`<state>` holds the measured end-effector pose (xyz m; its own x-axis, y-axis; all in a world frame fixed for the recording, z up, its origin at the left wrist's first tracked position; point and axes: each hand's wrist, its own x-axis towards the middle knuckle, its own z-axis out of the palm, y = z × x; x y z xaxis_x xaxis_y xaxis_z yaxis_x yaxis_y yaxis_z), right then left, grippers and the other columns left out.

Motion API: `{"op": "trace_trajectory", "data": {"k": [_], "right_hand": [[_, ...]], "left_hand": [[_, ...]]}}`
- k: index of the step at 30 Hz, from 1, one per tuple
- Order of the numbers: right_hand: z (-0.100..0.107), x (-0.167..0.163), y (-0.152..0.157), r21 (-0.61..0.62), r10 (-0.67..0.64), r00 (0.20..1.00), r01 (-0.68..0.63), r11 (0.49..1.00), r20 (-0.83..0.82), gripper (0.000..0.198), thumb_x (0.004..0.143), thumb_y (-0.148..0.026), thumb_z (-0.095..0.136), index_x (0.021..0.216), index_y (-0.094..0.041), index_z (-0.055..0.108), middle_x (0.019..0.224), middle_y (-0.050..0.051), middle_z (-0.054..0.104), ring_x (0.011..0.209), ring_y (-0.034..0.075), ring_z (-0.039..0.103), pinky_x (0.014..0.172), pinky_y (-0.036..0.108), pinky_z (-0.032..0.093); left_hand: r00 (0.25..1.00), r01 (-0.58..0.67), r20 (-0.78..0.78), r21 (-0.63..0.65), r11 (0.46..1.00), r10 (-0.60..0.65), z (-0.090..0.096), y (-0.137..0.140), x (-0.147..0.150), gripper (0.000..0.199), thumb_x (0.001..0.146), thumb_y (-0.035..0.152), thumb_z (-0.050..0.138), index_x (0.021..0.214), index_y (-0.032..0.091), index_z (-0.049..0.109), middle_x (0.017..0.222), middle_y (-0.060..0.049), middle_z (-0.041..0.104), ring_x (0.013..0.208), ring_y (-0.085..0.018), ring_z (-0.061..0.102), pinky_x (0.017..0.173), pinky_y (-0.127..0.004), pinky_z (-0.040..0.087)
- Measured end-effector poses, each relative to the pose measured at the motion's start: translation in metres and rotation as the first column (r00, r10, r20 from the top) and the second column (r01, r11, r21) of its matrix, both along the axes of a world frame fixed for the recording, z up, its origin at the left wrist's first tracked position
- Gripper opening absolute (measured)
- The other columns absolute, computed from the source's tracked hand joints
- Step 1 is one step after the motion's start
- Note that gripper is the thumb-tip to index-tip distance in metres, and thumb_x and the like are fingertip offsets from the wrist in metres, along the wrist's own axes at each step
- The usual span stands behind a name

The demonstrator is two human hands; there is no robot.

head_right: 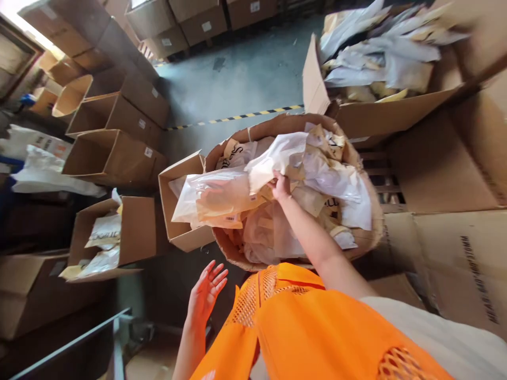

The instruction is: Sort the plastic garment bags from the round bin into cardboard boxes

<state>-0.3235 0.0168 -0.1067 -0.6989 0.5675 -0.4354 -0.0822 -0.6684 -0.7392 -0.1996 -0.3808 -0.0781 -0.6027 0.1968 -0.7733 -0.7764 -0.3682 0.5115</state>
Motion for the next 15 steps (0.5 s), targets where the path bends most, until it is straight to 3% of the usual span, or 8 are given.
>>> {"op": "trace_trajectory", "data": {"k": [1, 3, 6, 8, 10, 13, 15], "right_hand": [[0.012, 0.012, -0.01, 0.002, -0.027, 1.0, 0.027, 1.0, -0.013, 0.003, 0.089, -0.02, 0.054, 0.087, -0.02, 0.052, 0.067, -0.009, 0.067, 0.068, 0.005, 0.062, 0.076, 0.017, 0.054], [0.032, 0.039, -0.034, 0.023, -0.084, 0.996, 0.085, 0.996, -0.042, 0.014, 0.081, -0.021, 0.067, 0.088, -0.022, 0.055, 0.072, -0.009, 0.07, 0.072, 0.009, 0.066, 0.076, 0.021, 0.058], [0.053, 0.077, -0.073, 0.081, -0.135, 0.987, 0.142, 0.987, -0.088, 0.033, 0.063, -0.026, 0.083, 0.086, -0.024, 0.061, 0.077, -0.008, 0.072, 0.074, 0.013, 0.068, 0.078, 0.026, 0.06], [0.063, 0.097, -0.093, 0.183, -0.095, 0.989, 0.115, 0.976, -0.114, 0.034, 0.059, -0.033, 0.087, 0.085, -0.025, 0.066, 0.083, -0.004, 0.075, 0.081, 0.016, 0.07, 0.086, 0.03, 0.06], [0.07, 0.113, -0.107, 0.302, 0.001, 0.993, 0.036, 0.953, -0.122, 0.033, 0.062, -0.042, 0.085, 0.087, -0.027, 0.07, 0.09, -0.002, 0.076, 0.09, 0.021, 0.071, 0.096, 0.037, 0.058], [0.076, 0.127, -0.116, 0.413, 0.114, 0.986, -0.055, 0.909, -0.121, 0.032, 0.068, -0.055, 0.08, 0.089, -0.032, 0.072, 0.092, -0.003, 0.075, 0.1, 0.025, 0.071, 0.108, 0.047, 0.052], [0.079, 0.132, -0.117, 0.472, 0.155, 0.981, -0.083, 0.877, -0.115, 0.028, 0.071, -0.058, 0.076, 0.085, -0.034, 0.072, 0.092, -0.003, 0.075, 0.101, 0.027, 0.07, 0.111, 0.05, 0.049]], "left_hand": [[0.994, 0.098, -0.046, 0.065, 0.993, -0.096, 0.002, 0.015, -0.004, 0.035, 0.087, 0.029, 0.071, 0.12, 0.019, 0.068, 0.124, -0.016, 0.07, 0.108, -0.029, 0.072, 0.088, -0.036, 0.06], [0.96, 0.273, -0.112, 0.191, 0.943, -0.255, 0.008, 0.049, -0.014, 0.045, 0.082, 0.035, 0.078, 0.122, 0.017, 0.069, 0.124, -0.017, 0.07, 0.108, -0.03, 0.071, 0.089, -0.037, 0.058], [0.923, 0.384, -0.146, 0.357, 0.852, -0.355, 0.019, 0.1, -0.035, 0.06, 0.077, 0.055, 0.08, 0.122, 0.017, 0.068, 0.127, -0.018, 0.069, 0.112, -0.033, 0.069, 0.093, -0.043, 0.056], [0.945, 0.326, -0.139, 0.427, 0.843, -0.294, 0.028, 0.127, -0.048, 0.063, 0.08, 0.065, 0.071, 0.12, 0.017, 0.068, 0.128, -0.017, 0.068, 0.118, -0.034, 0.066, 0.099, -0.046, 0.053], [0.98, 0.198, -0.103, 0.455, 0.868, -0.169, 0.036, 0.144, -0.057, 0.059, 0.09, 0.066, 0.057, 0.122, 0.016, 0.065, 0.125, -0.016, 0.069, 0.12, -0.029, 0.065, 0.103, -0.044, 0.051], [0.999, 0.046, -0.026, 0.453, 0.89, -0.038, 0.044, 0.154, -0.062, 0.057, 0.101, 0.058, 0.038, 0.134, 0.014, 0.057, 0.117, -0.015, 0.071, 0.113, -0.022, 0.067, 0.104, -0.038, 0.052], [1.0, 0.029, -0.007, 0.45, 0.893, -0.029, 0.045, 0.155, -0.061, 0.059, 0.103, 0.057, 0.036, 0.14, 0.014, 0.052, 0.115, -0.015, 0.071, 0.109, -0.02, 0.068, 0.101, -0.034, 0.053]]}}
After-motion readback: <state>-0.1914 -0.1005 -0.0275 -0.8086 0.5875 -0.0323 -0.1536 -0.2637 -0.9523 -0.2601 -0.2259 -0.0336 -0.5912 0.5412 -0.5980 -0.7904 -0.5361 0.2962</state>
